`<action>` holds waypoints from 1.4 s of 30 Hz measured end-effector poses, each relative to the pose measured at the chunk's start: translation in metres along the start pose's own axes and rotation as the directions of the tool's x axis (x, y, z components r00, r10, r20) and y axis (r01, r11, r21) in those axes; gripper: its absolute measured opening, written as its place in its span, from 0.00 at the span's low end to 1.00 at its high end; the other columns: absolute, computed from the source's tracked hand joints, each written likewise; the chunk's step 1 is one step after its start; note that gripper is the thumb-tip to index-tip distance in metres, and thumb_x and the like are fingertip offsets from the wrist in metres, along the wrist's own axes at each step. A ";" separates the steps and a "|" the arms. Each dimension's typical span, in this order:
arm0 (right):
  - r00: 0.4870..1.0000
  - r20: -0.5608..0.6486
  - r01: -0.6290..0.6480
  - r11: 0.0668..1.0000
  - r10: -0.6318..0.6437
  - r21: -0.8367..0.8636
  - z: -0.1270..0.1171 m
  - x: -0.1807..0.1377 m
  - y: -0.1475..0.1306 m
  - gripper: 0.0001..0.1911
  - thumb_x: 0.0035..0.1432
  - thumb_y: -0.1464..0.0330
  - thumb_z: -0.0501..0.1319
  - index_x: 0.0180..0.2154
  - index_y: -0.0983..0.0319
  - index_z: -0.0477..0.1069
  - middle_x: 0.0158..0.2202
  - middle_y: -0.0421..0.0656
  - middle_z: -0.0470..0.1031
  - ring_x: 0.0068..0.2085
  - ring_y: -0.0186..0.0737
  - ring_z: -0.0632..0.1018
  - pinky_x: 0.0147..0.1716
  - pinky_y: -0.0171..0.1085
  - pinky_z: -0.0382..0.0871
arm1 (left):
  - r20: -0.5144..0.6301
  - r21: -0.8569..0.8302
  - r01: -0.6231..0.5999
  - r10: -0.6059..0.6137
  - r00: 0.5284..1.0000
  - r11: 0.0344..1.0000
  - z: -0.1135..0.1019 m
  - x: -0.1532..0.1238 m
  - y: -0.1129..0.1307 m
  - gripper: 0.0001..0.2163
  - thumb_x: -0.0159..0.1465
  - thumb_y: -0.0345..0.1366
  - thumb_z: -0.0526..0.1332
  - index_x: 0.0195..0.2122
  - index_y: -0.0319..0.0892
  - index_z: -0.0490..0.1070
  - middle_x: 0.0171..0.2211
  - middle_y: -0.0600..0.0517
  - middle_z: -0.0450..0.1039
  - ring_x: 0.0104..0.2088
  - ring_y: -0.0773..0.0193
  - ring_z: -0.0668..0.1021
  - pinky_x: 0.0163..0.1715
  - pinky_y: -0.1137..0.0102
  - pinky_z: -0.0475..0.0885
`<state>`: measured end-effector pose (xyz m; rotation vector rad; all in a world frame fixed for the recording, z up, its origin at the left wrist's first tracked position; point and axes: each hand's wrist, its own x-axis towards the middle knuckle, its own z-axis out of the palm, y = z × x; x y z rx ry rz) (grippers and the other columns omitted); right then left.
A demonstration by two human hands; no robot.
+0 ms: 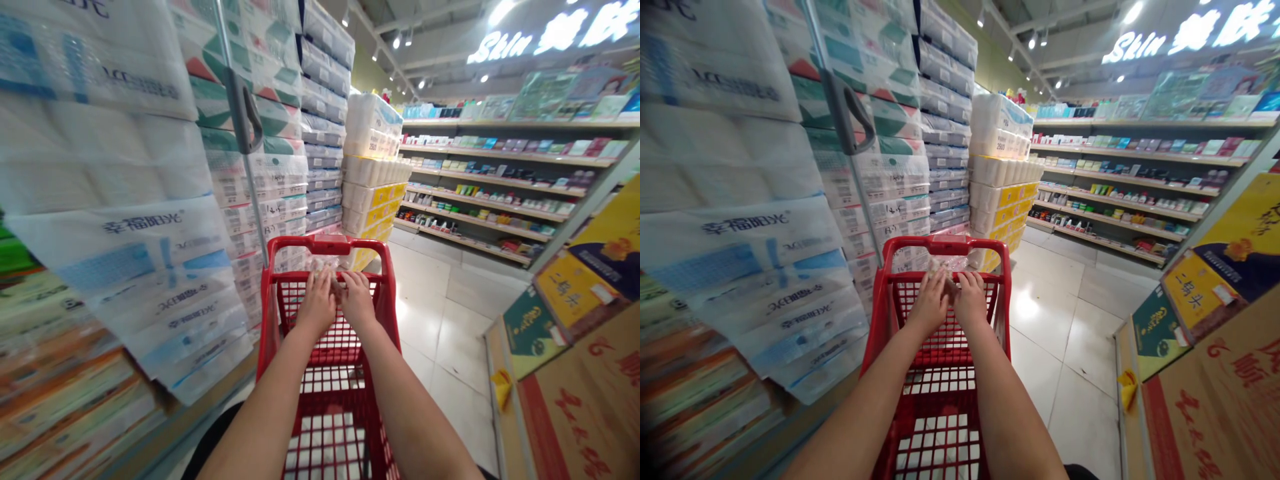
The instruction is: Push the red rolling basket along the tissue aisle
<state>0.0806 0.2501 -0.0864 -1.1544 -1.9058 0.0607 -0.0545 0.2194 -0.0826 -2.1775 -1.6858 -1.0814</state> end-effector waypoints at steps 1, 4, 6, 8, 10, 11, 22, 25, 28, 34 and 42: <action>1.000 -0.004 -0.009 1.000 0.009 0.003 0.000 0.000 -0.001 0.24 0.56 0.76 0.52 0.54 0.64 0.69 0.55 0.49 0.69 0.60 0.48 0.61 0.60 0.48 0.59 | 0.042 -0.036 -0.046 0.047 0.998 0.998 0.000 0.000 0.001 0.27 0.62 0.29 0.50 0.65 0.35 0.53 0.67 0.44 0.52 0.68 0.53 0.49 0.66 0.52 0.54; 1.000 -0.023 -0.021 1.000 0.020 -0.021 -0.002 0.001 -0.007 0.29 0.56 0.75 0.52 0.60 0.66 0.62 0.59 0.51 0.65 0.62 0.47 0.61 0.60 0.48 0.58 | 0.076 -0.148 -0.080 0.092 0.993 0.986 0.000 0.000 0.004 0.29 0.62 0.28 0.49 0.66 0.38 0.50 0.67 0.45 0.52 0.68 0.57 0.50 0.67 0.52 0.51; 0.999 0.003 0.041 0.997 -0.041 -0.062 -0.003 0.001 -0.012 0.34 0.56 0.75 0.52 0.65 0.65 0.53 0.64 0.51 0.59 0.64 0.46 0.58 0.61 0.47 0.55 | 0.058 -0.250 -0.058 0.074 0.996 0.967 -0.001 0.000 0.004 0.31 0.61 0.26 0.48 0.67 0.39 0.46 0.67 0.44 0.50 0.68 0.59 0.52 0.67 0.54 0.53; 0.989 0.084 0.130 0.987 -0.122 -0.095 -0.003 0.002 -0.015 0.36 0.57 0.75 0.51 0.67 0.61 0.47 0.67 0.47 0.53 0.66 0.45 0.54 0.61 0.47 0.53 | 0.036 -0.369 -0.017 0.032 0.999 0.929 -0.001 -0.001 0.004 0.34 0.60 0.24 0.47 0.68 0.40 0.41 0.68 0.43 0.49 0.67 0.60 0.55 0.65 0.57 0.58; 0.975 0.160 0.176 0.978 -0.157 -0.114 -0.002 0.003 -0.016 0.35 0.59 0.75 0.50 0.67 0.56 0.47 0.67 0.45 0.52 0.67 0.44 0.54 0.61 0.48 0.51 | 0.004 -0.462 0.019 -0.019 1.000 0.886 -0.001 -0.002 0.003 0.36 0.59 0.23 0.47 0.68 0.42 0.36 0.68 0.43 0.46 0.66 0.61 0.57 0.63 0.59 0.63; 0.972 0.176 0.178 0.977 -0.156 -0.120 -0.001 0.003 -0.016 0.34 0.60 0.74 0.50 0.66 0.54 0.49 0.67 0.44 0.53 0.66 0.45 0.55 0.60 0.48 0.51 | -0.018 -0.490 0.026 -0.040 0.999 0.871 0.000 -0.002 0.002 0.37 0.59 0.23 0.48 0.68 0.42 0.35 0.68 0.42 0.45 0.66 0.60 0.58 0.62 0.59 0.63; 0.954 -0.297 -0.051 0.996 0.027 -0.074 -0.006 0.013 0.013 0.17 0.56 0.73 0.55 0.47 0.63 0.72 0.52 0.52 0.70 0.53 0.47 0.69 0.54 0.45 0.62 | -0.170 0.028 0.311 -0.302 0.938 0.950 -0.017 -0.002 -0.003 0.21 0.60 0.28 0.52 0.56 0.37 0.65 0.58 0.42 0.64 0.59 0.50 0.64 0.59 0.53 0.64; 0.942 -0.322 -0.129 0.987 0.092 -0.094 -0.012 0.013 0.018 0.17 0.55 0.75 0.53 0.46 0.64 0.73 0.53 0.53 0.68 0.55 0.48 0.66 0.55 0.47 0.61 | -0.150 0.173 0.374 -0.350 0.924 0.911 -0.023 -0.004 0.000 0.20 0.61 0.31 0.53 0.55 0.39 0.66 0.59 0.43 0.64 0.59 0.48 0.63 0.55 0.53 0.66; 0.978 -0.207 -0.030 0.994 0.007 -0.108 -0.010 0.011 0.018 0.17 0.55 0.75 0.53 0.45 0.62 0.73 0.57 0.49 0.66 0.59 0.48 0.62 0.59 0.49 0.57 | -0.105 0.237 0.354 -0.339 0.935 0.905 -0.027 -0.004 0.005 0.21 0.61 0.32 0.53 0.56 0.40 0.65 0.60 0.44 0.63 0.59 0.49 0.61 0.54 0.54 0.66; 0.972 -0.221 -0.088 0.995 0.075 -0.049 -0.002 0.008 0.021 0.21 0.57 0.71 0.53 0.53 0.65 0.69 0.58 0.51 0.67 0.63 0.50 0.58 0.61 0.53 0.53 | 0.043 0.246 0.282 -0.301 0.953 0.927 -0.030 -0.002 0.015 0.16 0.64 0.35 0.49 0.49 0.41 0.71 0.50 0.44 0.71 0.51 0.54 0.71 0.52 0.60 0.66; 0.956 -0.281 -0.092 0.996 0.087 -0.008 -0.003 0.008 0.029 0.23 0.56 0.76 0.50 0.52 0.64 0.71 0.57 0.50 0.69 0.61 0.46 0.64 0.62 0.50 0.56 | 0.562 0.277 0.116 -0.258 0.786 0.954 -0.002 -0.018 0.022 0.19 0.63 0.40 0.51 0.52 0.42 0.71 0.54 0.41 0.71 0.60 0.44 0.65 0.52 0.49 0.65</action>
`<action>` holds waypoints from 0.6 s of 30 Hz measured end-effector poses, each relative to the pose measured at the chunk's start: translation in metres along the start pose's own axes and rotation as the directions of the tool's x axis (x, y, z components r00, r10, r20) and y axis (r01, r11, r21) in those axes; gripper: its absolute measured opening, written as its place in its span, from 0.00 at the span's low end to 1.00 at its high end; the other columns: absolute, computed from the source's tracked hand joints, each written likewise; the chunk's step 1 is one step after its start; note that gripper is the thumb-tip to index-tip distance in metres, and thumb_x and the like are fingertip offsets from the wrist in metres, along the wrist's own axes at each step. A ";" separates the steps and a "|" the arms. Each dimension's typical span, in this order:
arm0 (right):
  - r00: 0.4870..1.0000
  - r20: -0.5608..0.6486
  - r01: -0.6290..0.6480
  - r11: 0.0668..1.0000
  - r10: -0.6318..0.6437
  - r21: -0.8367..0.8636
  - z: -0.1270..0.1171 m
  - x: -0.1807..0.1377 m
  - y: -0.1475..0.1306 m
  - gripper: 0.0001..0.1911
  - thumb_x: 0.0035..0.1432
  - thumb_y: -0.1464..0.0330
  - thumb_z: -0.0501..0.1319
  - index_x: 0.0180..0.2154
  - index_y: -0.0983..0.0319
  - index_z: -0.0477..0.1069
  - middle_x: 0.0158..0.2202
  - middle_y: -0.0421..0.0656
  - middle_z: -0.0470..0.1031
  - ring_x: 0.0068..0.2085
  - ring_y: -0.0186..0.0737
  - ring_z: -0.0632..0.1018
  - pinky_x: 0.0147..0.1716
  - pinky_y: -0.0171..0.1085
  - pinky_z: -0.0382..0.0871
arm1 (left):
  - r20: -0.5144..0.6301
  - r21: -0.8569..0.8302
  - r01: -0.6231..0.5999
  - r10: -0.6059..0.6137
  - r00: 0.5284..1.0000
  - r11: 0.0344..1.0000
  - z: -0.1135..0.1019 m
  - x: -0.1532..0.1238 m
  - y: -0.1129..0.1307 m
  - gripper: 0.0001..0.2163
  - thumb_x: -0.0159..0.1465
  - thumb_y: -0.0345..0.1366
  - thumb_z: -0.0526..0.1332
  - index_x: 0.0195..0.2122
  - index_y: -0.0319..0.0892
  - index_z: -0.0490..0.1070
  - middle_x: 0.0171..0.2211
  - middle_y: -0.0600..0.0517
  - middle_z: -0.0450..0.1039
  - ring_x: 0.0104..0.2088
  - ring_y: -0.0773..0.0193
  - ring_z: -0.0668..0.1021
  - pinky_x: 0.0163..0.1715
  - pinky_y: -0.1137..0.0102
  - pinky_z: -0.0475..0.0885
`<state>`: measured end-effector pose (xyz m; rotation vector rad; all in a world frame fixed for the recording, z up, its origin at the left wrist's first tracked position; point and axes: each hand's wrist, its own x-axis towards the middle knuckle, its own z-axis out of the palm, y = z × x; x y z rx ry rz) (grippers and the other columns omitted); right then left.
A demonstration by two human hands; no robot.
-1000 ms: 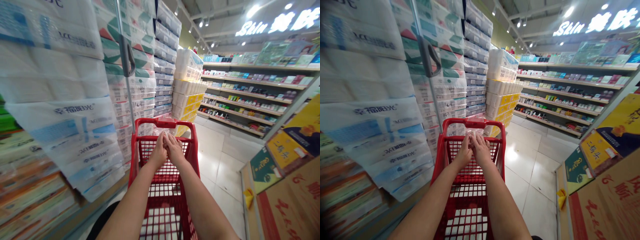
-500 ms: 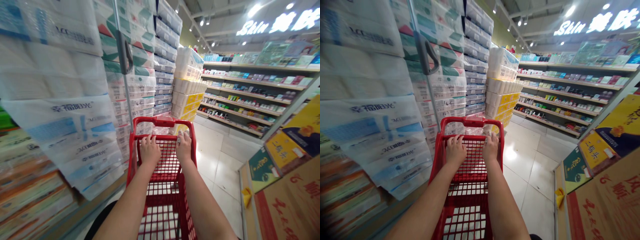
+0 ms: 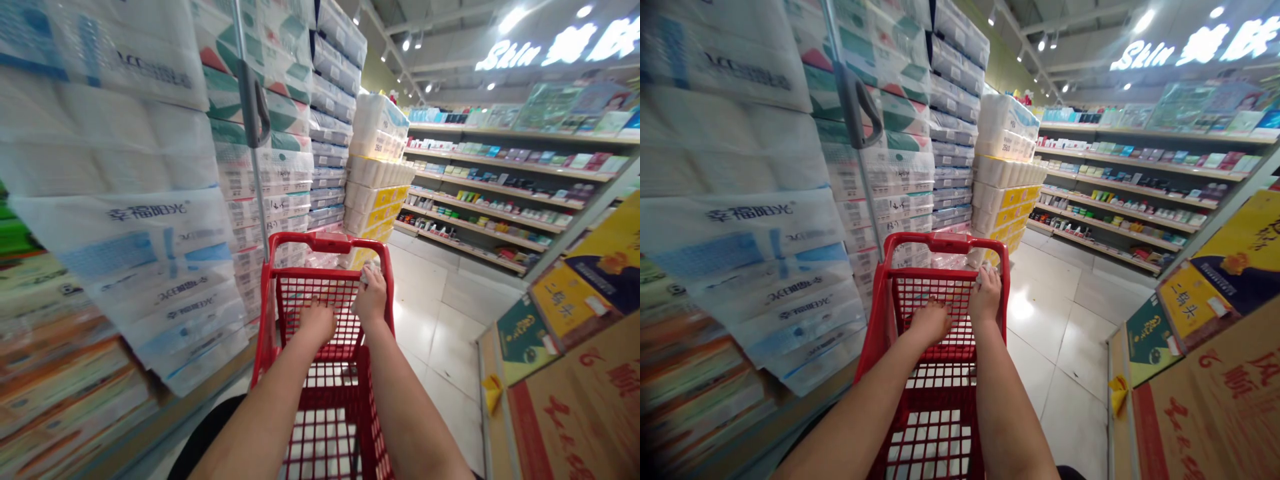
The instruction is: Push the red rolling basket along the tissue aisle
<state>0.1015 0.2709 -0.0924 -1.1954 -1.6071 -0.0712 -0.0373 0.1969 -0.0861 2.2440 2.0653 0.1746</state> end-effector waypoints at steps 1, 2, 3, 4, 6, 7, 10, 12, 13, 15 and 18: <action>1.000 -0.001 0.010 1.000 -0.010 -0.007 0.000 0.000 -0.001 0.23 0.56 0.77 0.50 0.51 0.63 0.72 0.56 0.49 0.69 0.61 0.46 0.64 0.62 0.50 0.56 | 0.043 0.006 -0.001 0.000 0.999 1.000 0.004 0.000 0.000 0.21 0.63 0.41 0.51 0.55 0.43 0.69 0.57 0.42 0.68 0.63 0.43 0.60 0.53 0.47 0.64; 0.999 0.025 0.042 0.999 -0.041 -0.009 -0.001 -0.001 -0.002 0.24 0.55 0.77 0.50 0.51 0.62 0.72 0.56 0.48 0.70 0.61 0.45 0.64 0.61 0.50 0.56 | 0.087 0.015 0.003 -0.004 0.996 1.000 0.007 0.001 0.001 0.22 0.63 0.41 0.51 0.58 0.44 0.66 0.60 0.42 0.65 0.65 0.43 0.55 0.54 0.46 0.62; 0.994 0.068 0.086 0.996 -0.086 -0.007 -0.001 -0.001 -0.004 0.25 0.55 0.78 0.49 0.52 0.62 0.71 0.57 0.47 0.70 0.61 0.45 0.64 0.61 0.49 0.56 | 0.128 0.029 0.010 -0.014 0.992 1.000 0.010 0.001 0.001 0.24 0.63 0.41 0.51 0.60 0.44 0.63 0.63 0.42 0.61 0.67 0.43 0.51 0.55 0.44 0.61; 0.986 0.111 0.127 0.992 -0.126 0.000 -0.002 -0.001 -0.007 0.26 0.54 0.78 0.49 0.54 0.61 0.70 0.57 0.47 0.69 0.61 0.45 0.64 0.61 0.49 0.57 | 0.161 0.047 0.017 -0.024 0.987 0.999 0.013 0.002 0.001 0.26 0.63 0.41 0.51 0.62 0.45 0.60 0.65 0.43 0.57 0.67 0.43 0.48 0.55 0.42 0.60; 0.981 0.146 0.132 0.991 -0.131 -0.001 -0.004 -0.002 -0.010 0.30 0.55 0.79 0.49 0.59 0.61 0.64 0.57 0.47 0.69 0.60 0.44 0.65 0.59 0.47 0.59 | 0.188 0.082 0.027 -0.042 0.981 0.996 0.017 0.003 0.001 0.28 0.63 0.40 0.51 0.65 0.44 0.55 0.67 0.43 0.53 0.68 0.42 0.46 0.55 0.40 0.58; 0.988 0.124 0.090 0.996 -0.087 -0.019 -0.005 -0.001 -0.011 0.31 0.56 0.78 0.49 0.61 0.61 0.60 0.57 0.48 0.69 0.59 0.45 0.66 0.58 0.47 0.60 | 0.177 0.090 0.028 -0.043 0.983 0.996 0.018 0.003 0.001 0.29 0.63 0.40 0.52 0.66 0.43 0.54 0.67 0.43 0.52 0.68 0.43 0.45 0.56 0.41 0.58; 0.998 0.046 -0.038 0.996 0.042 -0.084 -0.009 0.000 -0.011 0.30 0.57 0.76 0.49 0.62 0.63 0.60 0.57 0.50 0.70 0.57 0.46 0.68 0.56 0.48 0.62 | 0.096 0.081 0.010 -0.018 0.995 0.997 0.017 0.003 0.000 0.26 0.62 0.39 0.52 0.63 0.42 0.59 0.63 0.41 0.59 0.67 0.44 0.50 0.54 0.46 0.62; 0.996 0.092 0.000 0.994 0.009 -0.106 -0.012 0.001 -0.011 0.28 0.56 0.77 0.49 0.59 0.62 0.64 0.57 0.47 0.70 0.58 0.46 0.66 0.59 0.47 0.59 | 0.051 0.080 -0.012 0.008 0.999 0.997 0.012 0.001 0.000 0.22 0.63 0.39 0.51 0.57 0.41 0.68 0.57 0.40 0.68 0.64 0.44 0.59 0.52 0.51 0.64; 0.992 0.129 0.033 0.993 -0.019 -0.111 -0.013 0.002 -0.010 0.28 0.55 0.78 0.50 0.57 0.60 0.66 0.57 0.45 0.70 0.59 0.45 0.65 0.60 0.46 0.57 | 0.044 0.087 -0.021 0.017 0.999 0.996 0.008 0.001 0.000 0.20 0.63 0.39 0.51 0.53 0.41 0.71 0.54 0.40 0.71 0.61 0.45 0.62 0.51 0.52 0.65; 0.987 0.158 0.045 0.990 -0.024 -0.134 -0.014 0.002 -0.011 0.28 0.54 0.77 0.51 0.56 0.58 0.67 0.58 0.43 0.68 0.61 0.45 0.62 0.61 0.47 0.54 | 0.058 0.110 -0.029 0.023 0.998 0.994 -0.001 -0.001 0.003 0.18 0.64 0.41 0.51 0.47 0.41 0.75 0.49 0.40 0.75 0.57 0.45 0.67 0.50 0.53 0.65; 0.994 0.093 -0.041 0.983 0.059 -0.178 -0.013 0.001 -0.011 0.27 0.54 0.75 0.53 0.56 0.58 0.67 0.61 0.45 0.64 0.64 0.49 0.57 0.62 0.51 0.52 | 0.080 0.126 -0.013 0.003 0.997 0.992 -0.014 -0.005 0.011 0.18 0.65 0.43 0.51 0.42 0.40 0.78 0.45 0.40 0.77 0.54 0.46 0.70 0.50 0.53 0.64</action>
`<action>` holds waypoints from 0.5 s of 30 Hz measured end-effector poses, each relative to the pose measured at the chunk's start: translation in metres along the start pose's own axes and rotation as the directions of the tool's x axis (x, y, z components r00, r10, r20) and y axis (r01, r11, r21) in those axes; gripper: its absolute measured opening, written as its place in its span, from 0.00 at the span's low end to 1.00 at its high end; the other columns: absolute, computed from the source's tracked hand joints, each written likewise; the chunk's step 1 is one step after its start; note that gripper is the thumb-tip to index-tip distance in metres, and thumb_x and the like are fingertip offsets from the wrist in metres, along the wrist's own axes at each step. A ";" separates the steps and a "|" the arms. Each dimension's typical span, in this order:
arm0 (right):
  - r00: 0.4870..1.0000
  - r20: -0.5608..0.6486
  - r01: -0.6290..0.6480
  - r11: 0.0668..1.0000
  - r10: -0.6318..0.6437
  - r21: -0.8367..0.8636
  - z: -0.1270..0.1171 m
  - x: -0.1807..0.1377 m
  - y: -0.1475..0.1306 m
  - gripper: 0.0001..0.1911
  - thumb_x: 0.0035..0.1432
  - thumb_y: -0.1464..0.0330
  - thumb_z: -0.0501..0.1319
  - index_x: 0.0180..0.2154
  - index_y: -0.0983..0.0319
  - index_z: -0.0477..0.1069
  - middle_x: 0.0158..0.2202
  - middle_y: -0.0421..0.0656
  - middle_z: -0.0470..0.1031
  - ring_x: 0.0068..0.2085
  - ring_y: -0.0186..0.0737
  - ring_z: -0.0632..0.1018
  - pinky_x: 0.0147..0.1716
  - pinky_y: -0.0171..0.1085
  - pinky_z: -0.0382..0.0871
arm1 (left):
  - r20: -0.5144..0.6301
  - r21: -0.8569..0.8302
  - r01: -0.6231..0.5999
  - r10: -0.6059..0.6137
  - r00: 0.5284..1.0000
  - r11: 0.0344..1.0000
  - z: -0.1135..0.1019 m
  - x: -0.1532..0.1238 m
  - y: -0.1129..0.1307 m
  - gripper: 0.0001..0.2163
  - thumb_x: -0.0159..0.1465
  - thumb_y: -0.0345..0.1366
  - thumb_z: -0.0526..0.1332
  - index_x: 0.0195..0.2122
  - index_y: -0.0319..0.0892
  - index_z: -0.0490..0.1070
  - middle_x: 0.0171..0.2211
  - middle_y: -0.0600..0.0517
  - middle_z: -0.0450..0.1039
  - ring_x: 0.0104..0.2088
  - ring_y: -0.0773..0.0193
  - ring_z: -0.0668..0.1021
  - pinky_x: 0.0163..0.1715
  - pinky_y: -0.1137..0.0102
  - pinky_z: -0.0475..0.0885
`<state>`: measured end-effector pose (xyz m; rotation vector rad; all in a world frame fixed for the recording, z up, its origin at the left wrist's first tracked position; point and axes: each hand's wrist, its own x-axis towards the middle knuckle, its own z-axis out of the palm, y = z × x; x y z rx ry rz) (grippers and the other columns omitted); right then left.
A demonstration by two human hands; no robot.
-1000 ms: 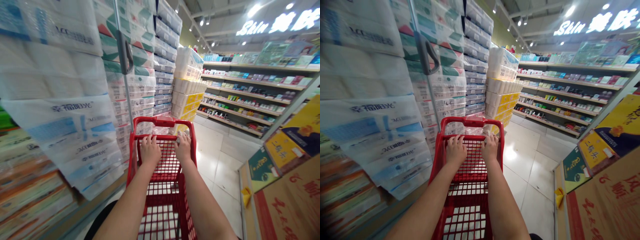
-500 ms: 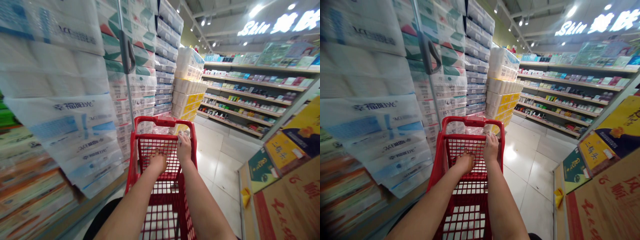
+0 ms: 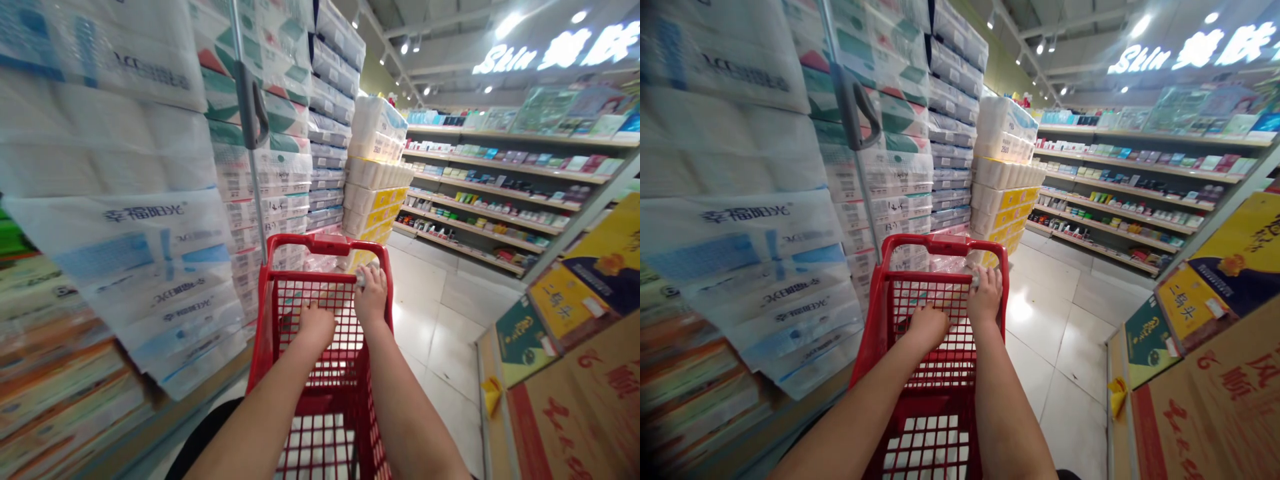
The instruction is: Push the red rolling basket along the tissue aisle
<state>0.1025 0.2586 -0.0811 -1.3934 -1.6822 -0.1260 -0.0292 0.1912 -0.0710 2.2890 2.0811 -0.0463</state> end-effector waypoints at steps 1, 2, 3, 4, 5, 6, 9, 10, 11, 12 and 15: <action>1.000 0.000 -0.001 1.000 0.001 0.009 0.001 0.000 0.000 0.27 0.54 0.76 0.53 0.56 0.59 0.67 0.62 0.46 0.63 0.65 0.49 0.56 0.62 0.51 0.52 | -0.005 0.001 0.008 -0.008 1.000 1.000 -0.004 -0.002 0.002 0.18 0.66 0.44 0.51 0.41 0.40 0.78 0.45 0.40 0.78 0.53 0.46 0.71 0.50 0.52 0.64; 0.999 0.017 0.027 0.999 -0.027 0.030 0.003 0.000 0.000 0.27 0.54 0.76 0.52 0.56 0.60 0.67 0.62 0.47 0.62 0.65 0.48 0.56 0.62 0.51 0.52 | -0.010 0.003 0.014 -0.014 1.000 1.000 -0.008 -0.004 0.004 0.18 0.66 0.43 0.51 0.40 0.40 0.78 0.44 0.40 0.78 0.51 0.47 0.73 0.50 0.52 0.63; 0.996 0.043 0.072 0.996 -0.074 0.059 0.004 0.000 0.000 0.27 0.54 0.77 0.51 0.55 0.60 0.68 0.62 0.47 0.62 0.64 0.48 0.57 0.62 0.51 0.52 | -0.015 0.007 0.018 -0.017 1.000 1.000 -0.011 -0.006 0.006 0.18 0.66 0.43 0.51 0.40 0.40 0.79 0.43 0.40 0.78 0.50 0.47 0.74 0.50 0.52 0.64; 0.989 0.069 0.121 0.988 -0.128 0.094 0.006 0.000 0.000 0.27 0.54 0.78 0.51 0.54 0.60 0.69 0.62 0.47 0.62 0.64 0.47 0.57 0.62 0.50 0.52 | -0.017 0.011 0.020 -0.020 1.000 1.000 -0.014 -0.008 0.007 0.17 0.66 0.42 0.51 0.40 0.40 0.79 0.43 0.39 0.78 0.49 0.47 0.74 0.49 0.52 0.64; 0.981 0.087 0.161 0.979 -0.173 0.128 0.007 0.001 0.001 0.26 0.53 0.77 0.52 0.54 0.60 0.69 0.61 0.47 0.63 0.64 0.47 0.58 0.63 0.50 0.53 | -0.016 0.013 0.023 -0.023 1.000 1.000 -0.017 -0.009 0.008 0.16 0.65 0.41 0.52 0.40 0.40 0.78 0.43 0.39 0.78 0.48 0.47 0.75 0.49 0.52 0.65; 0.976 0.091 0.180 0.971 -0.196 0.155 0.008 0.001 0.000 0.25 0.54 0.76 0.53 0.53 0.60 0.70 0.61 0.46 0.63 0.64 0.47 0.58 0.63 0.51 0.52 | -0.013 0.012 0.027 -0.027 1.000 1.000 -0.019 -0.010 0.009 0.16 0.65 0.40 0.53 0.40 0.40 0.78 0.43 0.39 0.78 0.48 0.47 0.75 0.48 0.52 0.65; 0.991 0.041 0.116 0.979 -0.124 0.170 0.010 0.002 0.000 0.23 0.56 0.73 0.54 0.53 0.59 0.70 0.60 0.47 0.64 0.64 0.49 0.57 0.62 0.54 0.52 | -0.028 -0.011 0.039 -0.039 0.999 0.999 -0.024 -0.011 0.009 0.16 0.65 0.40 0.52 0.40 0.40 0.78 0.41 0.39 0.79 0.46 0.48 0.77 0.49 0.52 0.64; 0.996 0.018 0.081 0.984 -0.085 0.161 0.010 0.001 -0.001 0.23 0.56 0.73 0.54 0.54 0.60 0.70 0.60 0.48 0.64 0.64 0.50 0.57 0.62 0.55 0.52 | -0.044 -0.021 0.040 -0.041 0.998 0.999 -0.025 -0.011 0.009 0.17 0.66 0.41 0.51 0.39 0.40 0.78 0.40 0.39 0.79 0.45 0.49 0.78 0.49 0.51 0.63; 0.998 -0.001 0.055 0.987 -0.056 0.151 0.009 0.001 -0.001 0.23 0.56 0.74 0.53 0.54 0.60 0.69 0.61 0.49 0.63 0.64 0.50 0.56 0.62 0.55 0.52 | -0.064 -0.030 0.041 -0.042 0.997 0.999 -0.025 -0.010 0.009 0.18 0.67 0.42 0.49 0.39 0.40 0.79 0.39 0.40 0.79 0.43 0.50 0.78 0.50 0.51 0.63; 0.999 -0.010 0.048 0.989 -0.047 0.143 0.009 0.000 -0.002 0.24 0.56 0.75 0.52 0.54 0.61 0.69 0.61 0.50 0.63 0.65 0.50 0.56 0.62 0.55 0.52 | -0.089 -0.038 0.039 -0.042 0.995 0.998 -0.025 -0.010 0.008 0.20 0.68 0.43 0.48 0.39 0.40 0.79 0.38 0.40 0.79 0.42 0.50 0.79 0.50 0.51 0.62; 0.991 0.012 0.132 0.977 -0.136 0.169 0.009 -0.002 -0.005 0.24 0.55 0.78 0.50 0.52 0.63 0.71 0.60 0.50 0.65 0.64 0.47 0.58 0.63 0.53 0.53 | -0.156 -0.039 0.023 -0.029 0.987 0.999 -0.025 -0.011 0.008 0.22 0.68 0.44 0.46 0.38 0.40 0.79 0.36 0.39 0.80 0.40 0.51 0.79 0.50 0.52 0.61</action>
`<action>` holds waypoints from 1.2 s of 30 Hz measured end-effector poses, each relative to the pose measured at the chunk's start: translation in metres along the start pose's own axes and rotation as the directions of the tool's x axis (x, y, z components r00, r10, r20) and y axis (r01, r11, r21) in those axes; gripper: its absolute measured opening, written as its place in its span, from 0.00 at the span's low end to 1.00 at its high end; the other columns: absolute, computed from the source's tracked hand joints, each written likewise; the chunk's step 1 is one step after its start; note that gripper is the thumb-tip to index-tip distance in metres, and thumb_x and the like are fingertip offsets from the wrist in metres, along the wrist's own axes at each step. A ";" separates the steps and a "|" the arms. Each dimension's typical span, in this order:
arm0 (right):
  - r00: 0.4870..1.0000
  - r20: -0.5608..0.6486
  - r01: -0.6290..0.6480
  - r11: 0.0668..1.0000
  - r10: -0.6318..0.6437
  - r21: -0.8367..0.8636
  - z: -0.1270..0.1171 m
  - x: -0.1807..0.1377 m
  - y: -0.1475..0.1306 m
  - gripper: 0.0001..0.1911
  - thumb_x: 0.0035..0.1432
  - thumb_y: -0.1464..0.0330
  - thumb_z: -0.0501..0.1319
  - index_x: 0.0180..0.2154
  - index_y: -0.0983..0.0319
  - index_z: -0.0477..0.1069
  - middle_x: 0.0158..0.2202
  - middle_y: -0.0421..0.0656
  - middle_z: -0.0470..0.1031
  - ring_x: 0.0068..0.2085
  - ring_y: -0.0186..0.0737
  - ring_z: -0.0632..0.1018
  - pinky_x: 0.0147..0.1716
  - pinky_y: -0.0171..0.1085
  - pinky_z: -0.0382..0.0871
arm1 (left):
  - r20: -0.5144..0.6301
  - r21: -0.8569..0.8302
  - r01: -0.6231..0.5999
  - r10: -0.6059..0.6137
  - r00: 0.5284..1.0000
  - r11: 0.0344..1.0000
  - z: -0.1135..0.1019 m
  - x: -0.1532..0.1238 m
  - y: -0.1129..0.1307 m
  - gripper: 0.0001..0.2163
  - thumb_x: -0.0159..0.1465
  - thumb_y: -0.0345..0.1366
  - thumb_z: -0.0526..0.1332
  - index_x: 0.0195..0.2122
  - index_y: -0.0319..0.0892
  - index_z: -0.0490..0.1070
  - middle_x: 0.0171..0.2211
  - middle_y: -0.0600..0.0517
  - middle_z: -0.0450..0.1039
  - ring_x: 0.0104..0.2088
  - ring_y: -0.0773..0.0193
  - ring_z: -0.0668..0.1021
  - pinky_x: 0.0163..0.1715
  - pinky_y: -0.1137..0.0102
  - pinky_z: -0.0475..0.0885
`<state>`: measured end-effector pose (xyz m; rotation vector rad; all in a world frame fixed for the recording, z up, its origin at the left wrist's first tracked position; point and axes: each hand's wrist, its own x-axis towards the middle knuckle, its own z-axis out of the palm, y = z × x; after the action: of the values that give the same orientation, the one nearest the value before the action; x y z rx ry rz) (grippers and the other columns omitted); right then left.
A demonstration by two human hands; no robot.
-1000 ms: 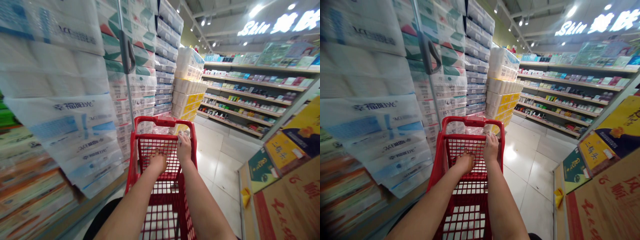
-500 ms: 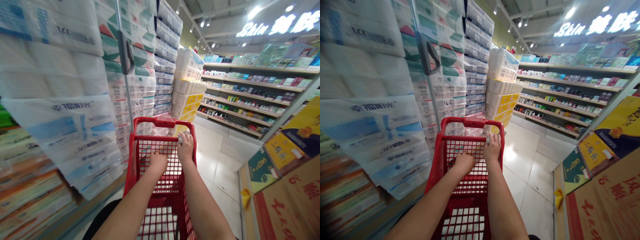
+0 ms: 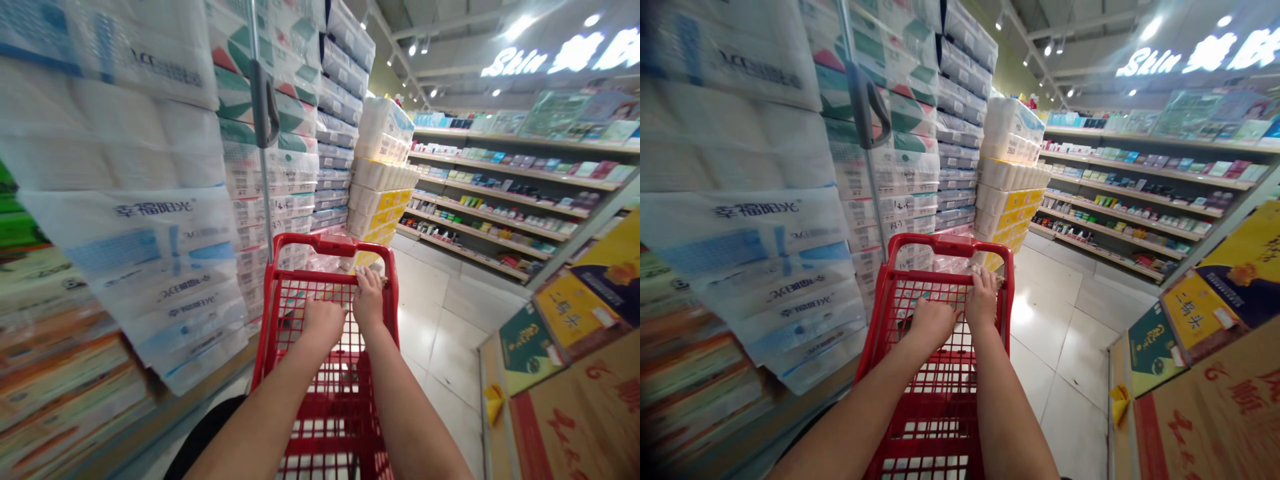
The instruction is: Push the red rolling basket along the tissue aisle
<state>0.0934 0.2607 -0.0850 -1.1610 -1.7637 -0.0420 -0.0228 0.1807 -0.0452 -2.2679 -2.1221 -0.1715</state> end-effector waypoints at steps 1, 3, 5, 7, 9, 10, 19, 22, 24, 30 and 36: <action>0.999 0.025 0.048 0.999 -0.049 0.025 0.000 0.000 -0.001 0.24 0.55 0.79 0.49 0.50 0.62 0.73 0.59 0.49 0.66 0.63 0.46 0.59 0.63 0.52 0.53 | -0.011 0.002 -0.007 0.007 1.000 1.000 0.000 0.000 0.000 0.21 0.67 0.44 0.47 0.37 0.40 0.79 0.36 0.39 0.79 0.40 0.51 0.79 0.49 0.52 0.61; 0.989 0.063 0.130 0.989 -0.135 0.078 0.000 0.000 -0.005 0.22 0.55 0.79 0.49 0.46 0.61 0.75 0.57 0.46 0.69 0.62 0.43 0.62 0.63 0.50 0.55 | -0.018 -0.002 -0.019 0.019 1.000 1.000 -0.002 -0.001 -0.001 0.20 0.67 0.42 0.48 0.36 0.40 0.79 0.35 0.39 0.79 0.41 0.50 0.79 0.50 0.52 0.59; 0.983 0.075 0.161 0.981 -0.169 0.105 0.000 0.001 -0.009 0.22 0.56 0.78 0.49 0.45 0.60 0.76 0.57 0.45 0.70 0.61 0.42 0.64 0.62 0.48 0.56 | -0.012 -0.023 -0.020 0.020 1.000 1.000 -0.005 -0.001 -0.001 0.19 0.66 0.41 0.49 0.35 0.39 0.79 0.35 0.39 0.79 0.42 0.49 0.78 0.51 0.50 0.58; 0.986 0.064 0.147 0.984 -0.154 0.104 -0.002 0.001 -0.013 0.21 0.56 0.79 0.50 0.44 0.60 0.76 0.57 0.45 0.70 0.60 0.43 0.65 0.61 0.48 0.57 | 0.000 -0.047 -0.010 0.010 1.000 0.999 -0.007 -0.001 -0.002 0.18 0.66 0.40 0.49 0.35 0.40 0.79 0.36 0.39 0.79 0.43 0.49 0.78 0.51 0.50 0.57; 0.988 0.067 0.128 0.984 -0.137 0.124 -0.004 0.001 -0.017 0.20 0.53 0.79 0.52 0.42 0.59 0.77 0.55 0.44 0.72 0.58 0.43 0.67 0.59 0.47 0.59 | 0.012 -0.053 -0.004 0.005 1.000 0.999 -0.008 -0.002 -0.003 0.16 0.65 0.39 0.51 0.34 0.40 0.79 0.35 0.39 0.79 0.43 0.49 0.77 0.52 0.49 0.57; 0.986 0.090 0.127 0.979 -0.142 0.156 -0.005 0.001 -0.020 0.19 0.52 0.79 0.53 0.39 0.59 0.77 0.52 0.43 0.74 0.55 0.43 0.69 0.58 0.45 0.61 | 0.013 -0.052 -0.005 0.005 1.000 0.999 -0.009 -0.002 -0.003 0.15 0.64 0.37 0.52 0.34 0.41 0.79 0.35 0.40 0.79 0.43 0.50 0.77 0.52 0.48 0.57; 0.970 0.211 0.064 0.969 -0.116 0.237 -0.008 0.002 -0.026 0.16 0.45 0.79 0.53 0.28 0.58 0.76 0.41 0.42 0.78 0.46 0.43 0.74 0.53 0.45 0.64 | 0.036 -0.053 0.002 0.000 0.999 0.999 -0.009 -0.006 -0.002 0.12 0.62 0.34 0.53 0.36 0.40 0.78 0.36 0.41 0.79 0.43 0.50 0.77 0.52 0.46 0.58; 0.949 0.284 0.053 0.958 -0.136 0.283 -0.009 0.001 -0.026 0.16 0.42 0.80 0.54 0.24 0.57 0.75 0.36 0.40 0.79 0.43 0.41 0.75 0.56 0.45 0.61 | 0.054 -0.056 -0.020 0.023 0.998 0.998 -0.011 -0.010 -0.002 0.12 0.61 0.32 0.54 0.37 0.40 0.77 0.36 0.41 0.79 0.42 0.51 0.77 0.51 0.48 0.60; 0.947 0.291 0.051 0.956 -0.139 0.289 -0.008 -0.002 -0.027 0.16 0.42 0.80 0.54 0.23 0.57 0.75 0.35 0.40 0.79 0.42 0.41 0.76 0.56 0.45 0.61 | 0.070 -0.053 -0.029 0.033 0.997 0.998 -0.011 -0.015 -0.003 0.12 0.61 0.32 0.54 0.38 0.39 0.77 0.37 0.40 0.79 0.43 0.49 0.77 0.50 0.49 0.62; 0.968 0.234 0.046 0.979 -0.094 0.201 -0.017 -0.028 -0.036 0.16 0.46 0.79 0.54 0.27 0.58 0.77 0.42 0.42 0.78 0.47 0.43 0.73 0.52 0.43 0.65 | 0.002 -0.044 -0.111 0.111 0.994 0.993 -0.006 -0.040 -0.001 0.15 0.61 0.33 0.53 0.44 0.41 0.77 0.45 0.41 0.77 0.54 0.48 0.69 0.59 0.51 0.53; 0.963 0.249 0.083 0.991 -0.107 0.105 -0.045 -0.068 -0.045 0.21 0.50 0.80 0.53 0.39 0.57 0.79 0.51 0.44 0.75 0.53 0.42 0.71 0.55 0.44 0.64 | -0.074 -0.121 0.022 -0.031 0.997 0.992 0.004 -0.056 0.006 0.18 0.63 0.31 0.49 0.50 0.42 0.73 0.52 0.43 0.73 0.60 0.50 0.63 0.60 0.51 0.53</action>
<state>0.0965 0.1676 -0.0919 -1.0488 -2.0243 0.1371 -0.0205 0.1246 -0.0548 -2.2568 -2.1601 -0.3900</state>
